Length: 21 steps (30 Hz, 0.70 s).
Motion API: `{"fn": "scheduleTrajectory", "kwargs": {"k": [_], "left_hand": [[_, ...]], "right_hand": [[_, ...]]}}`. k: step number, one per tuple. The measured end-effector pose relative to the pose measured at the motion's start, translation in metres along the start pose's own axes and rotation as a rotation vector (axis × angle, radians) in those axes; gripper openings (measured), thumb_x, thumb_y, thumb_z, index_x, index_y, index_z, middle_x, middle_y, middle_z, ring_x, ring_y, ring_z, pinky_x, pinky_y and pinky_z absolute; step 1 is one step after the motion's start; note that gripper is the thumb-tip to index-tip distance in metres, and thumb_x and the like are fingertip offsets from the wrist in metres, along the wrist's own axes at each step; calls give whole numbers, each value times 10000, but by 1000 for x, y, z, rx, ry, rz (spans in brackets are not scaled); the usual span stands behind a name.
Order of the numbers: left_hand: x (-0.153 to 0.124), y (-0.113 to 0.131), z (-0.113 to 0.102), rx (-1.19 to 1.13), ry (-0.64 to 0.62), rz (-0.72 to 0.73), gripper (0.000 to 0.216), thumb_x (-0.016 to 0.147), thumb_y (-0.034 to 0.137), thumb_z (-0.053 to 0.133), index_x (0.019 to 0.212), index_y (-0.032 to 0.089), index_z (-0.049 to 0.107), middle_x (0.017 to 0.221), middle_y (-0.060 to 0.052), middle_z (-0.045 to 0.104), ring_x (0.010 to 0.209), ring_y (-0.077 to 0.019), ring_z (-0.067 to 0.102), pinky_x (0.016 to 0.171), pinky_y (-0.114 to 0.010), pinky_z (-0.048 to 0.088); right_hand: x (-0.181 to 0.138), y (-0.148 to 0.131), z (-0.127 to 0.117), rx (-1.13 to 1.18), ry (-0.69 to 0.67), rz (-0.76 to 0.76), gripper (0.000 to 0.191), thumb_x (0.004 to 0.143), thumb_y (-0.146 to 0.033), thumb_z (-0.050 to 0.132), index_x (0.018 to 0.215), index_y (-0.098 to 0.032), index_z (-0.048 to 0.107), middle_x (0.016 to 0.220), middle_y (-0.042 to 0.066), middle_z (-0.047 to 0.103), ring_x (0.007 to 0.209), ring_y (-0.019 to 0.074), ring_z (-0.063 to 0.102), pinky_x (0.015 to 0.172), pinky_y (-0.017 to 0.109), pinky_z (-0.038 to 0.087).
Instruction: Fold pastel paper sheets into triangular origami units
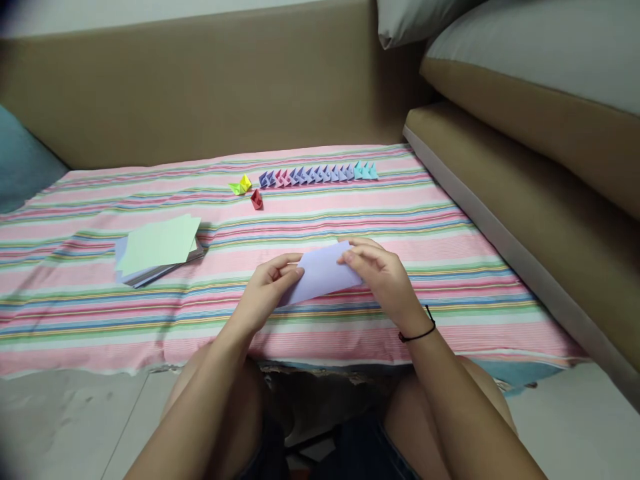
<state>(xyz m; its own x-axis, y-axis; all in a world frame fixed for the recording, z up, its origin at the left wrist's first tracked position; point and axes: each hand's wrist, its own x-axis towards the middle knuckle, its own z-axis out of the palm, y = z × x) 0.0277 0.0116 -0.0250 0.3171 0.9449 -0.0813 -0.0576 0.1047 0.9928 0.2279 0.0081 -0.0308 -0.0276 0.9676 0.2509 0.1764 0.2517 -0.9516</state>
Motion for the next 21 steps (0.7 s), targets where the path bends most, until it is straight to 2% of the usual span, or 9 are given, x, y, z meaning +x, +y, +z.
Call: {"fn": "scheduleTrajectory", "kwargs": {"k": [1,4,6,9,11,13,17,21], "left_hand": [[0,0,0,2,15,10,354,773,317,619,1081,142,633,675,-3,627,628,-107,540,591,-209,395],[-1,0,0,11,12,5,352,771,326,620,1074,147,632,638,15,597,575,-95,509,554,-206,371],[-1,-1,2,21,10,-17,346,773,350,618,1052,147,642,580,32,553,509,-79,457,504,-201,331],[0,-2,5,-8,43,-49,342,764,388,622,1002,147,663,541,40,518,467,-72,416,471,-199,301],[0,-3,6,-69,51,-48,332,751,384,635,979,146,671,594,22,566,505,-81,456,497,-200,335],[1,-2,6,-130,57,-43,313,738,361,650,960,142,678,646,7,605,554,-92,496,538,-203,371],[0,-1,6,-201,105,-57,275,720,338,667,919,149,685,632,18,604,534,-81,483,531,-198,372],[-1,-1,5,-187,109,-27,253,730,335,658,902,149,673,614,25,579,514,-71,452,493,-189,332]], "right_hand": [[0,2,0,48,8,27,184,797,-357,628,918,-223,665,1127,63,610,993,223,611,784,333,518],[-1,7,5,140,7,73,539,721,-300,708,1216,-241,504,956,51,676,793,199,669,649,318,553],[-3,8,9,46,56,1,460,750,-282,680,1182,-221,534,860,42,691,763,202,673,632,322,560],[-8,5,13,-276,137,-307,163,817,-213,597,969,-230,655,946,53,697,883,219,656,762,377,548],[-10,3,12,-446,81,-536,195,829,-143,562,942,-255,672,1026,39,693,972,221,629,859,410,514],[-10,1,10,-525,-24,-677,276,827,-99,547,1009,-273,660,1068,24,687,1015,215,612,901,424,495],[-9,1,6,-556,-157,-758,332,833,-85,539,1088,-275,633,1096,21,680,1046,204,602,902,412,505],[-9,-1,6,-541,-175,-794,320,829,-68,545,1074,-253,639,1085,34,686,1038,196,608,887,399,520]]}}
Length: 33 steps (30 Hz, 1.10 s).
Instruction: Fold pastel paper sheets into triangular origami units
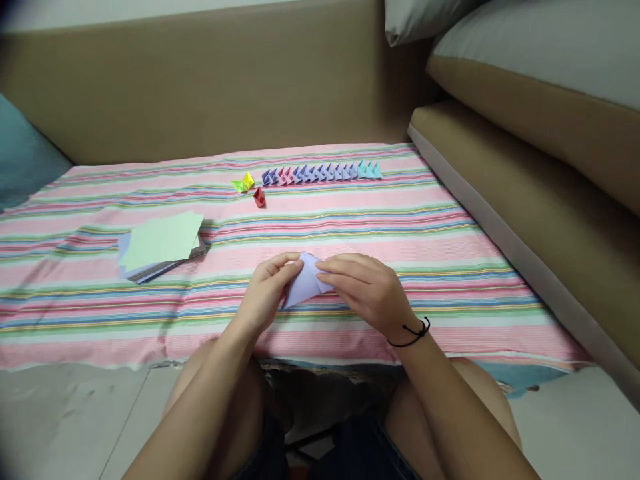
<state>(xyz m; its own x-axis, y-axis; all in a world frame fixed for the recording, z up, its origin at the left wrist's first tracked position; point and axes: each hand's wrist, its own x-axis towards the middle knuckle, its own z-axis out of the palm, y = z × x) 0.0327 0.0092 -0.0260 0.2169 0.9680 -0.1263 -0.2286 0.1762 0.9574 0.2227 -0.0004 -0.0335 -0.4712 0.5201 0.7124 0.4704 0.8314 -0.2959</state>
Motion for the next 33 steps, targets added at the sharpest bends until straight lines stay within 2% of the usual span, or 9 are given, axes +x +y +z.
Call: {"fn": "scheduleTrajectory", "kwargs": {"k": [4,6,13,16,18,22,29,33], "left_hand": [[0,0,-1,124,59,19,261,724,390,656,814,146,651,516,51,468,453,-61,349,446,-198,253],[0,0,-1,164,100,34,247,725,396,646,743,150,635,511,49,451,462,-67,346,455,-204,256],[2,-2,-2,271,180,118,196,742,320,586,650,158,647,622,9,576,598,-115,473,577,-223,356],[2,-3,-2,312,228,174,185,732,271,566,611,153,642,629,12,585,638,-124,494,607,-221,369],[2,-4,-2,300,237,149,193,728,268,559,600,152,644,600,18,563,601,-114,476,582,-219,363],[2,-5,-2,186,170,24,221,743,353,567,722,162,677,580,28,528,517,-93,422,515,-217,337],[2,-3,-1,182,232,22,201,722,330,601,664,148,664,626,4,585,532,-91,455,511,-209,351],[-1,0,2,39,116,-79,290,737,426,611,822,157,677,695,-11,627,537,-103,512,526,-231,414]], "right_hand": [[1,-1,0,42,-16,-10,308,839,-87,539,1071,-262,640,1094,26,685,1038,198,614,886,403,527],[0,-1,0,58,-22,-8,311,843,-96,535,1075,-274,641,1102,20,683,1041,201,614,883,406,530],[0,-2,1,92,-16,7,329,839,-88,536,1087,-274,648,1105,19,681,1037,197,620,876,383,540],[0,-4,1,100,-28,8,330,848,-94,525,1094,-280,644,1104,15,681,1035,195,621,871,380,542],[0,-4,2,99,-40,4,328,852,-93,521,1096,-276,642,1107,18,679,1041,195,617,876,383,539],[0,-2,2,83,-24,2,314,843,-83,534,1076,-260,648,1105,32,680,1051,197,610,892,390,531],[1,-2,0,73,-51,-12,332,854,-103,522,1111,-278,638,1119,16,676,1057,197,610,895,393,536],[2,-1,2,66,-76,-25,336,860,-112,518,1134,-272,627,1132,25,670,1067,203,600,904,410,529]]}}
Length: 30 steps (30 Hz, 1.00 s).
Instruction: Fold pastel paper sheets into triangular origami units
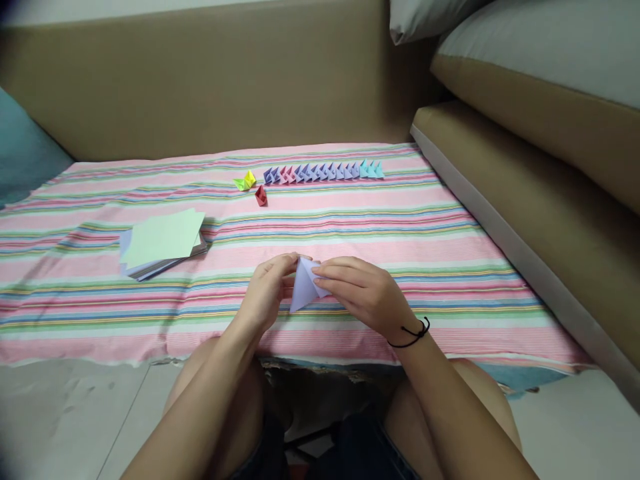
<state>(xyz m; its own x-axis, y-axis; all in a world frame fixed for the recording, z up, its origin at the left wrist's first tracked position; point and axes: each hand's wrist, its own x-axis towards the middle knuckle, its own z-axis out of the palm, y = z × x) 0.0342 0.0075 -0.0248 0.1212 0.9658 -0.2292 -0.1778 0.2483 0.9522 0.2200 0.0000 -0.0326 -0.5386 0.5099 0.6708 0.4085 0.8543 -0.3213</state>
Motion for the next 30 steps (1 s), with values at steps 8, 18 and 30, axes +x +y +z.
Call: {"fn": "scheduleTrajectory", "kwargs": {"k": [8,18,30], "left_hand": [[1,-3,0,-114,25,-10,304,626,367,759,803,144,652,625,13,630,551,-100,555,525,-212,418],[5,-8,-3,-7,31,84,287,621,315,771,818,132,671,638,-12,679,527,-96,551,516,-205,401],[3,-7,-2,64,23,24,250,604,282,777,771,117,690,625,-37,693,525,-117,591,496,-200,434]], "right_hand": [[2,-2,3,133,13,199,439,843,-164,557,1262,-288,517,1342,56,511,1246,233,454,1045,472,380],[-1,3,23,722,100,892,350,766,-405,662,1039,-191,622,993,84,686,887,221,651,738,340,540],[2,-6,23,808,156,1087,241,712,-403,703,833,-196,708,877,40,666,804,185,596,704,317,505]]}}
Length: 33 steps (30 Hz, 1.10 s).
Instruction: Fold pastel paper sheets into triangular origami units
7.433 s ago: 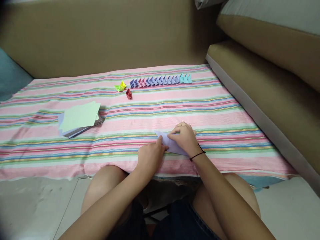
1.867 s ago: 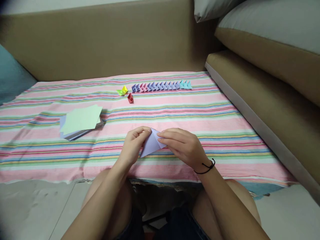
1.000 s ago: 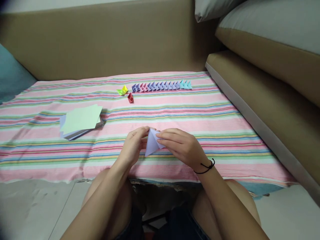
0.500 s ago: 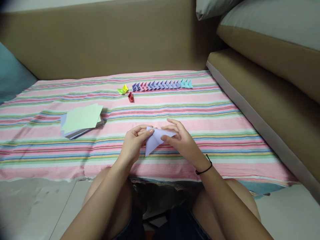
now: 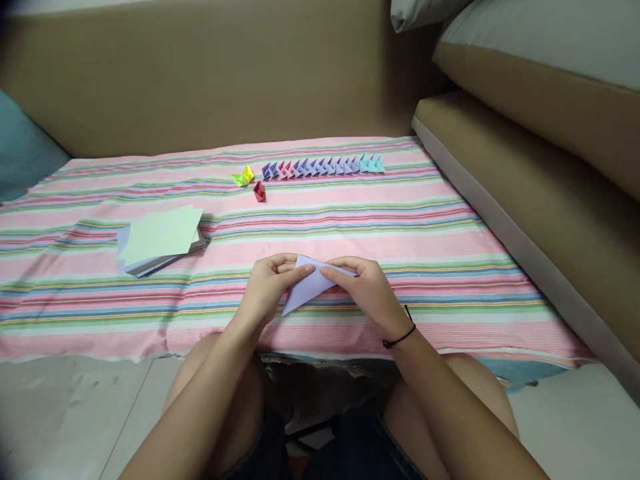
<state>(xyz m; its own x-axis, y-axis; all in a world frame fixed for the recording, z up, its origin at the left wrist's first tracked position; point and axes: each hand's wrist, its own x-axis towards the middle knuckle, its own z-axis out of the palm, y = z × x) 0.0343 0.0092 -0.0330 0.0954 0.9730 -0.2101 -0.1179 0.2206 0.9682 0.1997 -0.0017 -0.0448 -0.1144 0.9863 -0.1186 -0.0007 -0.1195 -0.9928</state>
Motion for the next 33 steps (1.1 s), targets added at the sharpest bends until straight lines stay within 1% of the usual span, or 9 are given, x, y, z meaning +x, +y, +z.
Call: {"fn": "scheduleTrajectory", "kwargs": {"k": [3,5,11,16,22,27,30,33], "left_hand": [[0,0,-1,3,0,-3,255,594,279,783,772,120,692,644,-43,701,534,-120,602,504,-201,447],[-1,0,-1,-4,-1,-10,264,586,279,788,773,120,691,646,-43,701,530,-119,604,500,-201,449],[-2,4,1,-36,1,-65,318,537,274,817,778,113,688,642,-44,700,513,-118,601,479,-202,454],[-3,5,1,-37,-13,-88,315,545,295,813,784,126,695,651,-35,705,496,-104,588,473,-199,447],[-4,5,1,-60,-13,-78,349,533,301,818,811,127,699,689,-49,720,545,-139,624,520,-231,478],[-4,7,0,-64,-61,-61,352,525,271,825,820,140,686,718,-41,726,593,-147,642,579,-247,504],[-4,8,-1,-84,-101,-46,371,533,257,823,857,142,682,746,-43,728,624,-152,650,623,-262,513],[-4,6,-2,-121,-127,-51,373,567,258,807,897,138,683,749,-47,724,619,-140,639,601,-241,492]], "right_hand": [[-1,-2,1,83,-17,65,233,689,-391,724,819,-198,709,842,27,662,756,165,601,682,307,517],[-1,-3,1,117,-25,78,224,680,-385,731,804,-199,713,826,22,666,741,157,607,675,297,523],[-2,-4,2,151,-12,86,219,672,-393,732,778,-201,728,791,20,683,717,155,623,676,306,539],[-3,-5,1,139,-37,74,230,679,-396,732,803,-202,726,822,26,684,752,161,624,695,302,538],[-3,-4,1,113,-25,56,227,690,-395,729,807,-200,726,832,29,676,760,152,606,680,272,535],[-4,-6,0,165,-11,86,212,709,-382,720,822,-203,737,828,27,675,748,143,614,675,264,556],[-4,-8,-1,207,-17,106,188,721,-355,717,830,-204,741,811,25,678,726,135,620,663,251,560],[-5,-11,-2,247,-35,109,167,734,-333,709,831,-200,740,799,22,678,709,127,621,657,235,559]]}}
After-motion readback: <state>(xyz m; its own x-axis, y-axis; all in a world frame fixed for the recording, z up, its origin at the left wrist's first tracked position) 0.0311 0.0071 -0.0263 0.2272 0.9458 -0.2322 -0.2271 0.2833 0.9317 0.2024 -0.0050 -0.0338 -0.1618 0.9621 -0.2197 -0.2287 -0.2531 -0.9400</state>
